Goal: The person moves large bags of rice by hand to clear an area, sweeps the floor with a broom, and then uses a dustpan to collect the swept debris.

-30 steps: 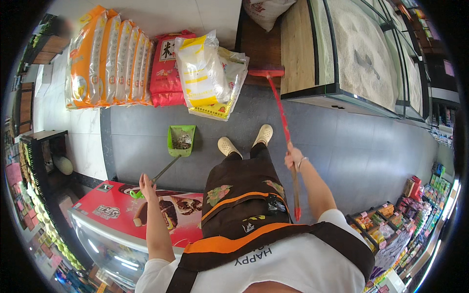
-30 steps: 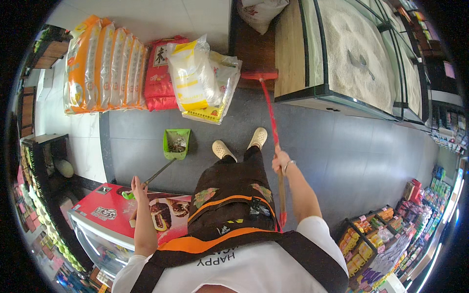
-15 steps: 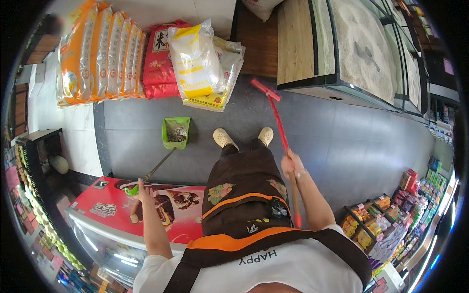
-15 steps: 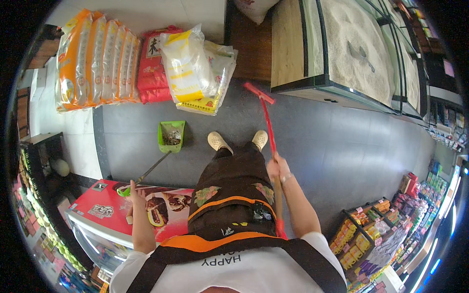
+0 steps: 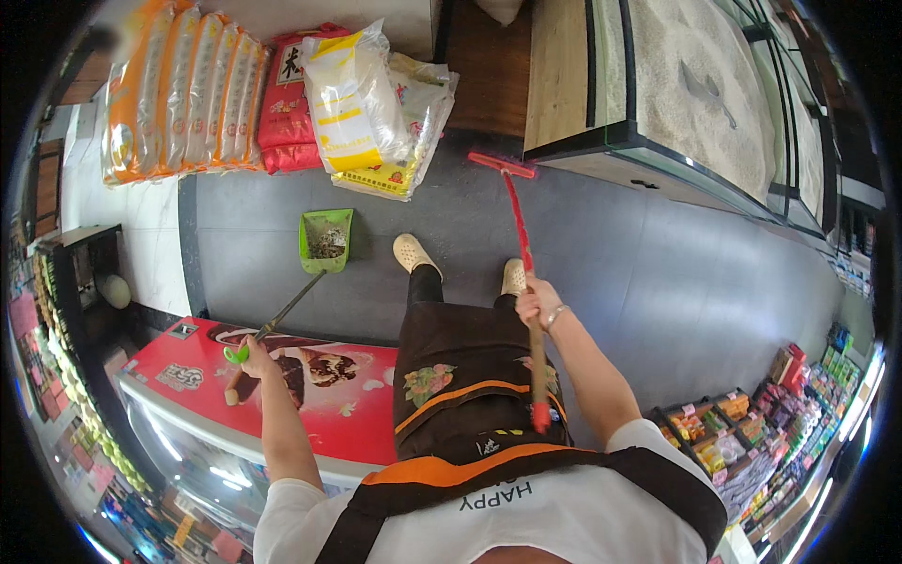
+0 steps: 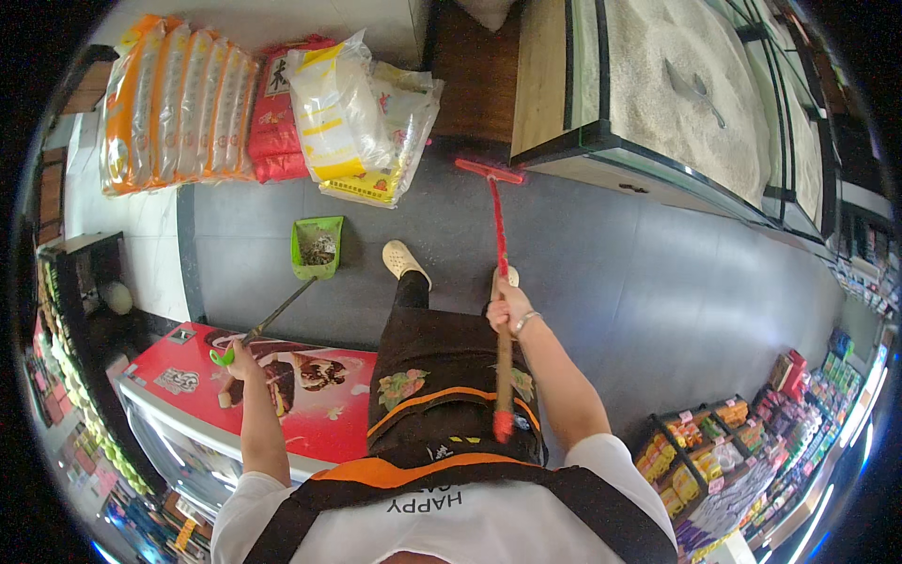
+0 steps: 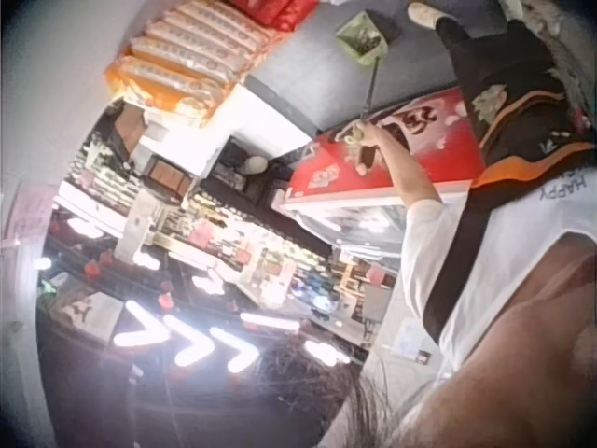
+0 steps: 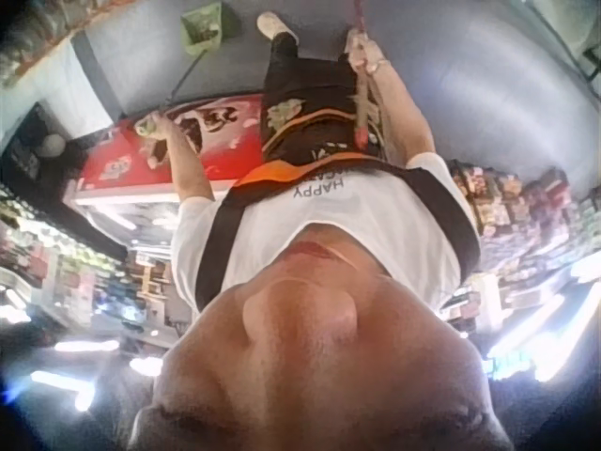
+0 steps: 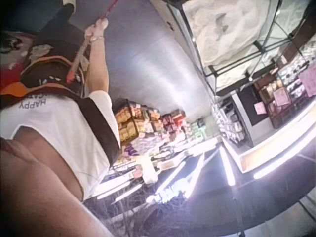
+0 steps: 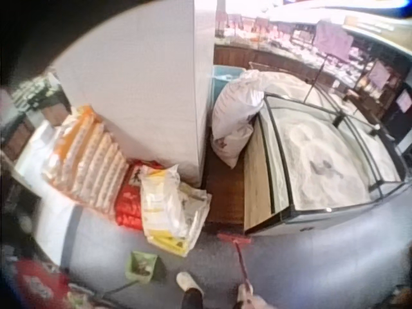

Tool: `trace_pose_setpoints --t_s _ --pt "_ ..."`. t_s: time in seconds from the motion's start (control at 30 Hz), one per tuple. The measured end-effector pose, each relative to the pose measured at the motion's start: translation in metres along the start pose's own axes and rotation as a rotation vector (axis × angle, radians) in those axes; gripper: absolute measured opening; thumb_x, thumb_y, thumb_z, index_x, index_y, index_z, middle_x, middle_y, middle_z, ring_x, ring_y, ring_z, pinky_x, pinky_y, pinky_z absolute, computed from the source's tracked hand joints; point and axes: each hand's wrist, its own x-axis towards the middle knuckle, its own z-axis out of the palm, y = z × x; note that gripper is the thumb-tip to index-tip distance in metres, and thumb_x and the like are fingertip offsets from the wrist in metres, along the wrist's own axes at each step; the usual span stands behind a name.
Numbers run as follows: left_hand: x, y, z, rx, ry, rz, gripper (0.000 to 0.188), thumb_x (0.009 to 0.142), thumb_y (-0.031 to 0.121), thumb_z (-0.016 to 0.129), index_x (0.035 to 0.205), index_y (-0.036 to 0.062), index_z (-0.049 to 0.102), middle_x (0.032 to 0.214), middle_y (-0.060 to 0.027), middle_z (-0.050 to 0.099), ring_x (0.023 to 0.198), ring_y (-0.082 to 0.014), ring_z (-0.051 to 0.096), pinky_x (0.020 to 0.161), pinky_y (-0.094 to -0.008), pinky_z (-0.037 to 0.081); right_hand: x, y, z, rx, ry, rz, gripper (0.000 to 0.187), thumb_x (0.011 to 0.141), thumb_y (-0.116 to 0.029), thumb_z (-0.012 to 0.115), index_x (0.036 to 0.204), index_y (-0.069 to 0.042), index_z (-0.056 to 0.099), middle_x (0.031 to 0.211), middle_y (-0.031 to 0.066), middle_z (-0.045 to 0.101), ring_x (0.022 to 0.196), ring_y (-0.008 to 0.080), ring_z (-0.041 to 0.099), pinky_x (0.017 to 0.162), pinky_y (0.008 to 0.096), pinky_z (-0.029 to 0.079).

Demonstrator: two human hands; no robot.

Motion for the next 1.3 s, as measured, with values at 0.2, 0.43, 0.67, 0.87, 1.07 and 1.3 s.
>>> trace_pose_setpoints --t_s 0.2,0.43,0.67,0.87,1.07,1.3 --pt "-0.104 0.007 -0.034 0.261 0.146 -0.008 0.034 0.077 0.027 0.064 0.095 -0.0014 0.062 0.089 -0.0130 0.063 0.078 -0.0188 0.061 0.063 -0.0318 0.051 -0.016 -0.018 -0.032 -0.100 -0.255 -0.173 0.053 0.088 -0.049 0.044 0.050 -0.018 0.023 0.041 -0.0057 0.022 0.030 0.0063 0.022 0.027 0.0207 0.014" --pt "-0.229 -0.003 -0.057 -0.096 0.182 0.007 0.026 0.075 0.019 0.068 0.093 0.0013 0.062 0.091 -0.0084 0.060 0.076 -0.0181 0.060 0.060 -0.0290 0.054 0.090 -0.002 0.010 -0.033 -0.036 -0.081 0.049 0.084 -0.057 0.042 0.060 -0.015 0.033 0.043 -0.0036 0.027 0.032 0.0102 0.028 0.031 0.0240 0.023" --pt "-0.288 -0.050 -0.104 -0.199 0.179 0.012 0.017 0.079 0.015 0.064 0.090 0.0012 0.061 0.088 -0.0085 0.058 0.074 -0.0165 0.059 0.061 -0.0260 0.053 0.028 0.017 -0.071 -0.381 0.114 -0.238 0.043 0.087 -0.049 0.042 0.063 -0.014 0.036 0.042 -0.0029 0.025 0.030 0.0122 0.028 0.028 0.0265 0.024" --pt "-0.326 -0.066 -0.108 -0.258 0.137 -0.053 0.014 0.081 0.011 0.063 0.091 0.0016 0.060 0.084 -0.0068 0.059 0.074 -0.0152 0.059 0.061 -0.0248 0.052 0.011 0.008 -0.071 -0.277 0.016 -0.040 0.052 0.083 -0.061 0.041 0.059 -0.016 0.031 0.042 -0.0049 0.023 0.032 0.0082 0.024 0.028 0.0224 0.019" --pt "-0.351 -0.075 -0.107 -0.269 0.089 -0.039 0.015 0.082 0.012 0.063 0.092 0.0003 0.060 0.084 -0.0053 0.058 0.073 -0.0127 0.056 0.062 -0.0227 0.049 0.074 0.008 -0.006 -0.268 0.078 -0.051 0.044 0.087 -0.050 0.040 0.063 -0.015 0.029 0.044 -0.0033 0.024 0.033 0.0099 0.027 0.030 0.0231 0.023" --pt "-0.358 -0.100 -0.127 -0.258 0.108 -0.053 0.017 0.082 0.014 0.063 0.093 0.0003 0.061 0.082 -0.0043 0.057 0.072 -0.0109 0.055 0.061 -0.0216 0.048 0.036 0.028 -0.084 -0.558 0.153 -0.098 0.052 0.084 -0.058 0.042 0.057 -0.017 0.026 0.040 -0.0036 0.020 0.027 0.0114 0.021 0.026 0.0250 0.019"
